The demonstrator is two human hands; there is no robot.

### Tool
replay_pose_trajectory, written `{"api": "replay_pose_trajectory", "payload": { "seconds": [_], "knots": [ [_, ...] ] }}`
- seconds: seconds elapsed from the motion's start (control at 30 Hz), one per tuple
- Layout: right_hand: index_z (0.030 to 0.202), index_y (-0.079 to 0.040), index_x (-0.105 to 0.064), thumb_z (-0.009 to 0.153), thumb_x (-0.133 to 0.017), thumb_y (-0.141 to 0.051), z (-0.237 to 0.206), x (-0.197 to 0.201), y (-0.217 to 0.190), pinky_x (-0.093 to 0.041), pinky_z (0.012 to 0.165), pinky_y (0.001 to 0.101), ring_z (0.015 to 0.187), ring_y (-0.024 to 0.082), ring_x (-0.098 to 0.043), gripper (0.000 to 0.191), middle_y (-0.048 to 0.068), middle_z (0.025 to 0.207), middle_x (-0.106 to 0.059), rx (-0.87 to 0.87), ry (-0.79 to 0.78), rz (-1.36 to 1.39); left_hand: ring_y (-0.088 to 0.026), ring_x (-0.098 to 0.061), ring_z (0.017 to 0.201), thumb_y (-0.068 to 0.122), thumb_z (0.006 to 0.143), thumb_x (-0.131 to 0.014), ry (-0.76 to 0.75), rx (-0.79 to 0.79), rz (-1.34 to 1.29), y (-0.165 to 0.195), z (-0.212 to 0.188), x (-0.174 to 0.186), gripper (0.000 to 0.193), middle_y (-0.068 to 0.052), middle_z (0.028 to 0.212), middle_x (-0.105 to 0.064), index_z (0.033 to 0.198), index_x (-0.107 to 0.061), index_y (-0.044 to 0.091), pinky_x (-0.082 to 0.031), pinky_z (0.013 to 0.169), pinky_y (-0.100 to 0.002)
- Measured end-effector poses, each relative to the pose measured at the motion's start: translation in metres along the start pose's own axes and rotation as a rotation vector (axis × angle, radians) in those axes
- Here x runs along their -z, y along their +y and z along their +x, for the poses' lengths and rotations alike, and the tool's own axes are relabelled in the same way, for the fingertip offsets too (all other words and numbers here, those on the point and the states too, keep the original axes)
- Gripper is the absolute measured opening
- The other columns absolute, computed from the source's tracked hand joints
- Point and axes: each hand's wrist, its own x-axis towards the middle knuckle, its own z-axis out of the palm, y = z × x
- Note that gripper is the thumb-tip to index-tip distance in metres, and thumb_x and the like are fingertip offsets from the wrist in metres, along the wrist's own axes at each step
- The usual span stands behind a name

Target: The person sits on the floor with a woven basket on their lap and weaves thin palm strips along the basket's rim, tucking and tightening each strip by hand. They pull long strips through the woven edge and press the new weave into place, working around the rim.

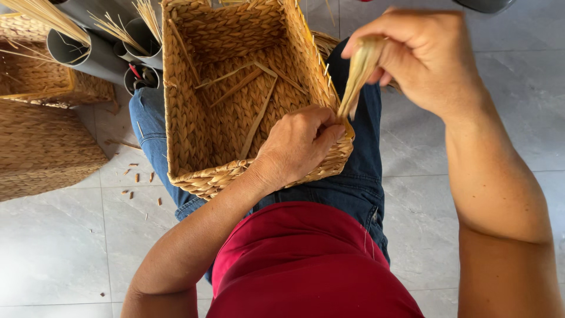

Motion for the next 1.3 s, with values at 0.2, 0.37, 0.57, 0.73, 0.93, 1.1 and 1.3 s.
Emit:
{"api": "replay_pose_trajectory", "payload": {
  "seconds": [0.2, 0.37, 0.57, 0.73, 0.93, 1.1, 1.3],
  "knots": [
    [0.107, -0.001, -0.075, 0.110, -0.059, 0.001, 0.000, -0.020, 0.025, -0.057, 0.058, 0.0214, 0.070, 0.009, -0.070, 0.017, 0.008, 0.087, -0.074, -0.232, -0.024, 0.119, -0.037, -0.070, 0.095, 0.025, 0.097, -0.063, 0.079, -0.060, 0.172, 0.006, -0.003, -0.003, 0.022, -0.015, 0.097, -0.071, 0.099, -0.071, 0.004, -0.054, 0.080, -0.048],
    [0.103, -0.002, -0.075, 0.108, -0.059, -0.003, -0.005, -0.034, 0.047, -0.059, 0.055, 0.0217, 0.067, 0.009, -0.072, 0.017, 0.006, 0.083, -0.075, -0.316, -0.039, 0.102, -0.031, -0.072, 0.092, 0.027, 0.096, -0.064, -0.041, 0.023, 0.043, 0.008, -0.001, 0.005, 0.021, -0.010, 0.096, -0.071, 0.097, -0.071, 0.007, -0.057, 0.082, -0.044],
    [0.095, -0.001, -0.073, 0.109, -0.058, -0.004, -0.012, -0.040, 0.049, -0.060, 0.056, 0.0222, 0.065, 0.010, -0.072, 0.020, 0.007, 0.078, -0.074, -0.329, -0.051, 0.034, -0.029, -0.068, 0.094, 0.027, 0.082, -0.076, 0.046, -0.158, 0.312, 0.008, -0.004, -0.007, 0.022, -0.008, 0.090, -0.067, 0.085, -0.069, 0.007, -0.056, 0.085, -0.043],
    [0.095, -0.001, -0.073, 0.108, -0.057, -0.001, -0.012, -0.041, 0.044, -0.060, 0.056, 0.0221, 0.066, 0.009, -0.072, 0.021, 0.006, 0.078, -0.074, -0.315, -0.044, 0.035, -0.030, -0.066, 0.101, 0.028, 0.083, -0.078, 0.078, -0.173, 0.359, 0.003, -0.008, -0.014, 0.028, -0.010, 0.095, -0.064, 0.092, -0.063, 0.006, -0.056, 0.088, -0.042],
    [0.100, -0.001, -0.074, 0.106, -0.059, 0.001, -0.012, -0.041, 0.035, -0.059, 0.056, 0.0222, 0.065, 0.009, -0.071, 0.017, 0.006, 0.076, -0.073, -0.304, -0.020, -0.003, -0.033, -0.065, 0.103, 0.028, 0.081, -0.081, 0.076, -0.124, 0.281, 0.000, -0.008, -0.013, 0.041, -0.012, 0.100, -0.060, 0.101, -0.054, 0.005, -0.056, 0.082, -0.044],
    [0.103, -0.002, -0.075, 0.104, -0.058, 0.001, -0.014, -0.042, 0.029, -0.058, 0.054, 0.0228, 0.064, 0.009, -0.070, 0.017, 0.005, 0.076, -0.073, -0.317, -0.053, 0.046, -0.032, -0.065, 0.102, 0.029, 0.081, -0.081, 0.081, -0.131, 0.287, 0.000, -0.009, -0.013, 0.039, -0.011, 0.100, -0.060, 0.099, -0.054, 0.007, -0.056, 0.083, -0.044],
    [0.097, -0.003, -0.077, 0.104, -0.059, -0.004, -0.010, -0.042, 0.032, -0.050, 0.047, 0.0249, 0.053, 0.010, -0.064, 0.019, 0.006, 0.066, -0.069, -0.483, -0.181, 0.041, -0.032, -0.066, 0.099, 0.026, 0.080, -0.083, 0.073, -0.163, 0.278, 0.002, -0.007, -0.010, 0.041, -0.011, 0.097, -0.060, 0.098, -0.053, 0.006, -0.056, 0.082, -0.044]
  ]
}}
